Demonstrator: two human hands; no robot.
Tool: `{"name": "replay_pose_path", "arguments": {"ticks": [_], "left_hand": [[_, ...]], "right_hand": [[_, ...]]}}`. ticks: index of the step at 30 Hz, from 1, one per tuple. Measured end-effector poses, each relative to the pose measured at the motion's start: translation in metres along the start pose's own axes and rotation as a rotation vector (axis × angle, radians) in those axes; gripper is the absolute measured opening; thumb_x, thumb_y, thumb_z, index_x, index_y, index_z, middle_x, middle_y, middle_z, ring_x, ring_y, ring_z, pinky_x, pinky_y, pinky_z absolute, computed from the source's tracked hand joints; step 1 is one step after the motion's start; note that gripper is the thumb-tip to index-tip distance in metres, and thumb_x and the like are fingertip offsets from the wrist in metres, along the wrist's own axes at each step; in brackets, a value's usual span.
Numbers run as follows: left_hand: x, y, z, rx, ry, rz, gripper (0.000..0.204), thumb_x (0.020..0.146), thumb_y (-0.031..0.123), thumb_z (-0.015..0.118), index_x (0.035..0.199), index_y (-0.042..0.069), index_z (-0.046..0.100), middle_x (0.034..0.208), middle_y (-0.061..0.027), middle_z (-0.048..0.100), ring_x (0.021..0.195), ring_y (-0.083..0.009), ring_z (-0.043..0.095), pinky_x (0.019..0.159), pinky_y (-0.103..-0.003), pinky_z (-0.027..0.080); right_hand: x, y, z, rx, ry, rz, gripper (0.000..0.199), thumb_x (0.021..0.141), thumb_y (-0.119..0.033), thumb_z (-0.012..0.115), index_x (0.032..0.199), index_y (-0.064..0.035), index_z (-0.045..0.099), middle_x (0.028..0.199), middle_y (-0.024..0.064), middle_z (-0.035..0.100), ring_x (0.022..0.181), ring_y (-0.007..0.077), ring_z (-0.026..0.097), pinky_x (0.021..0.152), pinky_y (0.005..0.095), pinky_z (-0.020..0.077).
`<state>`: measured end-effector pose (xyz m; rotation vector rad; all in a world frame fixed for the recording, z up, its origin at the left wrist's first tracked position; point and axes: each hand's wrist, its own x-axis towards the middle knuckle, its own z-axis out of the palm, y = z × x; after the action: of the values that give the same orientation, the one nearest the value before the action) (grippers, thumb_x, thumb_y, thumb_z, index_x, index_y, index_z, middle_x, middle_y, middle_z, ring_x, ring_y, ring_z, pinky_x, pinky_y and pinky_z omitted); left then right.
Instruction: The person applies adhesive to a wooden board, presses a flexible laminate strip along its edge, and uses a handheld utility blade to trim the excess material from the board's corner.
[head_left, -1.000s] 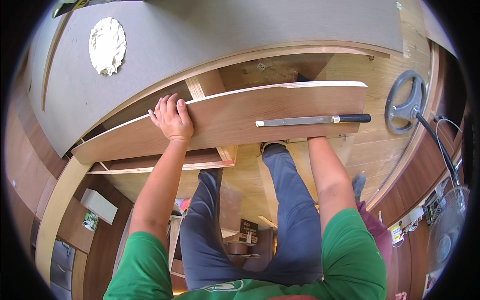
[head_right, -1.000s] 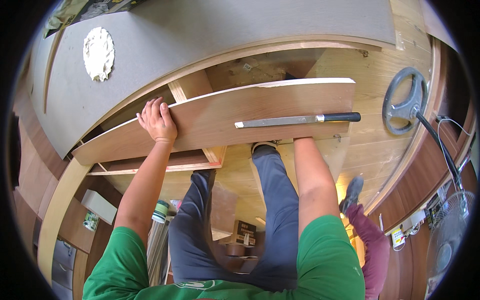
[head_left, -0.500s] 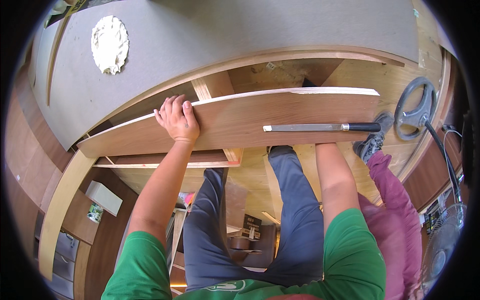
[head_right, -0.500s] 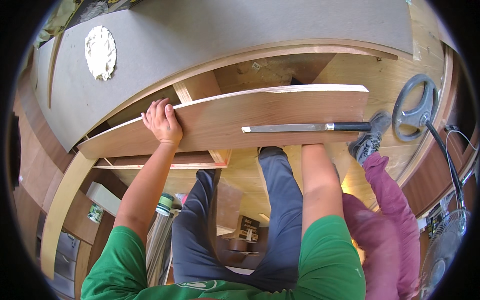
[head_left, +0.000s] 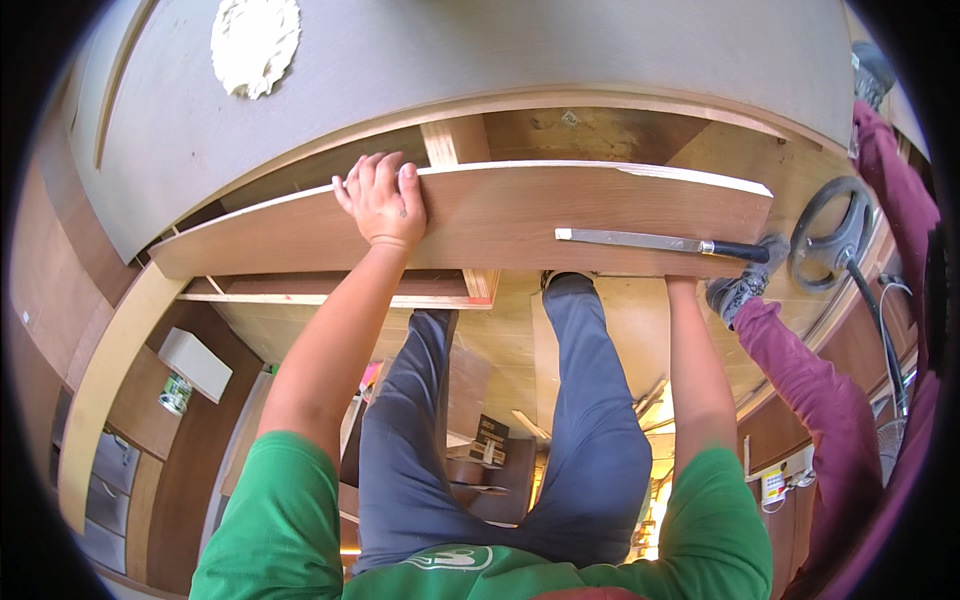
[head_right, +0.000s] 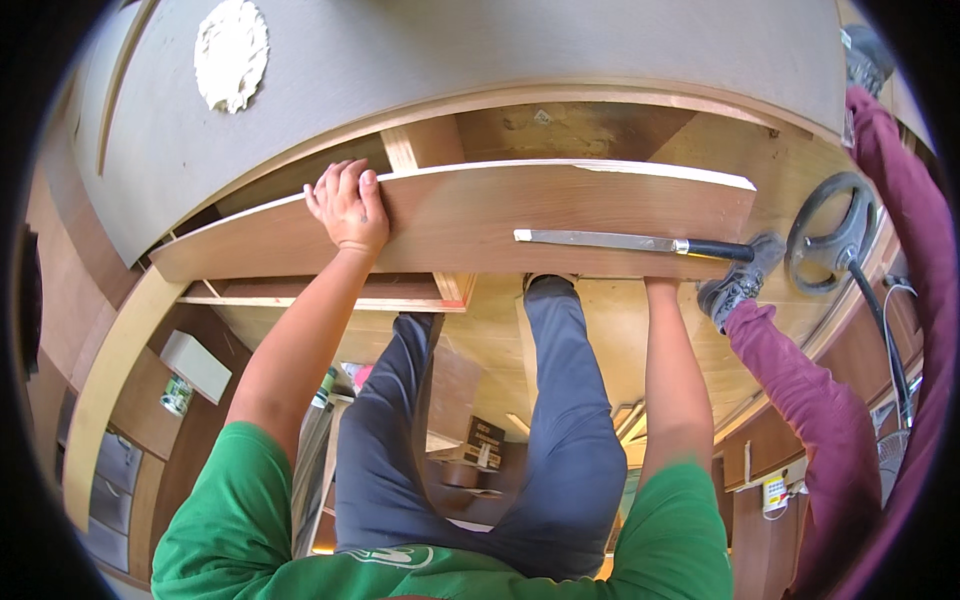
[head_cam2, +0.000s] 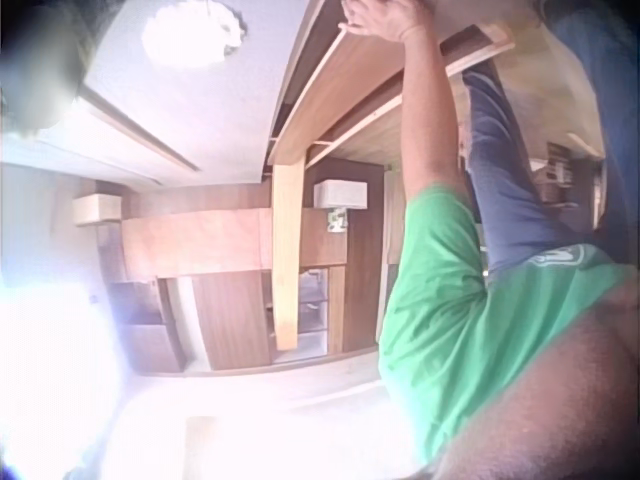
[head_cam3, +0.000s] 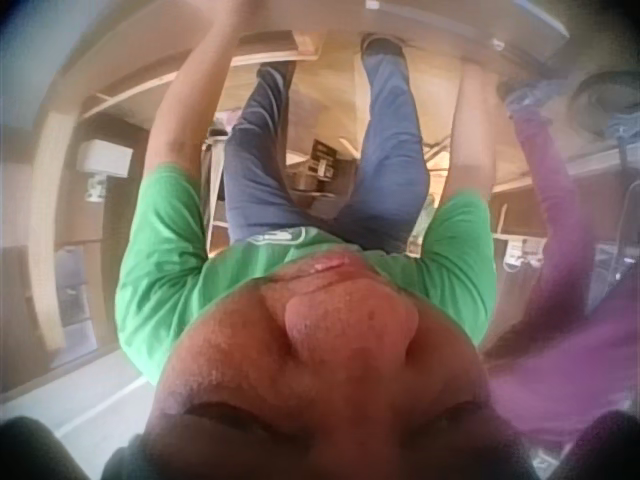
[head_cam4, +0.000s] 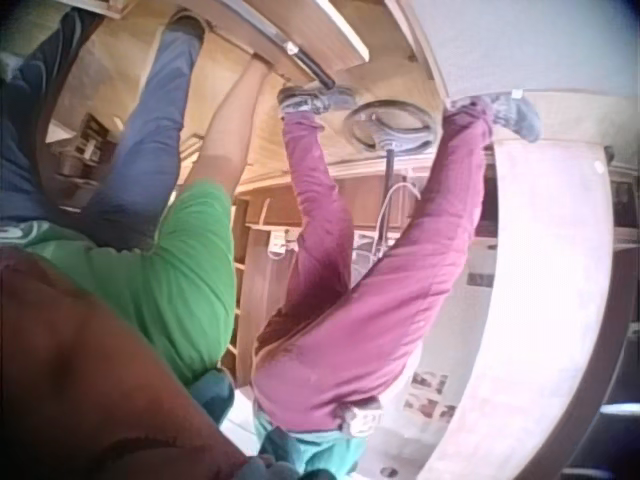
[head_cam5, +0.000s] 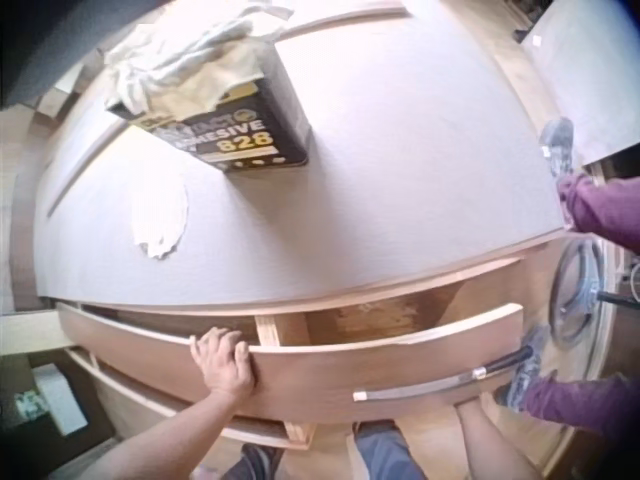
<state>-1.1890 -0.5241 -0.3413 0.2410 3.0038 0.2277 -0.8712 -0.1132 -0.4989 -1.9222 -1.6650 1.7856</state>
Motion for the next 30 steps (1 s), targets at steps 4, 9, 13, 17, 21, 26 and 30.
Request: {"name": "replay_pose_path", "arguments": {"ticks": [4, 9, 13, 17, 21, 26, 30], "left_hand": [[-0.003, -0.006, -0.007, 0.014, 0.025, -0.006, 0.027, 0.090, 0.036, 0.052, 0.103, 0.016, 0.064, 0.111, -0.0034, 0.059, 0.118, -0.0268, 0.047, 0.109, -0.058, 0.015], [-0.009, -0.012, -0.010, -0.015, 0.023, -0.067, 0.030, 0.089, 0.040, 0.053, 0.105, 0.017, 0.064, 0.113, -0.0033, 0.058, 0.121, -0.0267, 0.045, 0.111, -0.058, 0.012], [-0.010, -0.010, -0.008, -0.052, 0.020, -0.084, 0.032, 0.088, 0.041, 0.053, 0.106, 0.017, 0.063, 0.113, -0.0036, 0.058, 0.121, -0.0266, 0.045, 0.111, -0.058, 0.012], [-0.011, -0.015, -0.011, -0.039, 0.014, -0.113, 0.033, 0.090, 0.043, 0.051, 0.109, 0.018, 0.062, 0.114, -0.0022, 0.058, 0.122, -0.0248, 0.045, 0.112, -0.057, 0.012], [-0.006, -0.005, -0.003, -0.123, 0.048, -0.074, 0.037, 0.091, 0.044, 0.049, 0.112, 0.017, 0.061, 0.115, -0.0027, 0.058, 0.123, -0.0250, 0.044, 0.112, -0.057, 0.010], [-0.013, -0.019, -0.001, -0.168, 0.034, -0.128, 0.039, 0.091, 0.044, 0.050, 0.116, 0.016, 0.058, 0.120, -0.0019, 0.057, 0.127, -0.0241, 0.041, 0.113, -0.057, 0.008], [-0.019, -0.032, -0.001, -0.294, 0.140, -0.099, 0.041, 0.089, 0.044, 0.053, 0.118, 0.016, 0.057, 0.128, -0.0028, 0.053, 0.133, -0.0264, 0.035, 0.114, -0.056, 0.007]], "right_hand": [[-0.107, -0.038, -0.054, -0.485, -0.033, 0.047, 0.018, 0.088, -0.004, 0.061, 0.106, 0.0001, 0.060, 0.099, 0.0067, 0.065, 0.086, 0.0146, 0.060, 0.077, 0.0283, 0.0481], [-0.250, -0.176, -0.035, -0.372, -0.410, 0.555, 0.008, 0.088, -0.006, 0.061, 0.097, -0.0035, 0.062, 0.092, 0.0044, 0.066, 0.080, 0.0126, 0.061, 0.070, 0.0261, 0.0486], [-0.264, -0.252, 0.063, -0.137, -0.583, 0.264, 0.012, 0.090, -0.013, 0.060, 0.098, -0.0031, 0.060, 0.091, 0.0032, 0.064, 0.080, 0.0111, 0.058, 0.071, 0.0259, 0.0471], [-0.204, -0.301, 0.215, -0.104, -0.622, -0.127, 0.017, 0.092, -0.015, 0.059, 0.103, -0.0017, 0.059, 0.091, 0.0039, 0.062, 0.081, 0.0111, 0.058, 0.067, 0.0280, 0.0505], [-0.136, -0.329, 0.318, -0.033, -0.545, -0.181, 0.047, 0.090, -0.023, 0.064, 0.125, 0.0045, 0.051, 0.112, 0.0126, 0.060, 0.100, 0.0198, 0.058, 0.074, 0.0302, 0.0521], [-0.179, -0.317, 0.321, -0.537, -0.195, -0.822, 0.040, 0.090, -0.027, 0.063, 0.114, 0.0039, 0.055, 0.102, 0.0106, 0.062, 0.090, 0.0194, 0.060, 0.078, 0.0309, 0.0495], [-0.193, -0.262, 0.231, -0.651, -0.310, -0.688, 0.033, 0.091, -0.031, 0.063, 0.081, 0.0003, 0.061, 0.078, 0.0043, 0.062, 0.073, 0.0147, 0.058, 0.071, 0.0293, 0.0458]]}}
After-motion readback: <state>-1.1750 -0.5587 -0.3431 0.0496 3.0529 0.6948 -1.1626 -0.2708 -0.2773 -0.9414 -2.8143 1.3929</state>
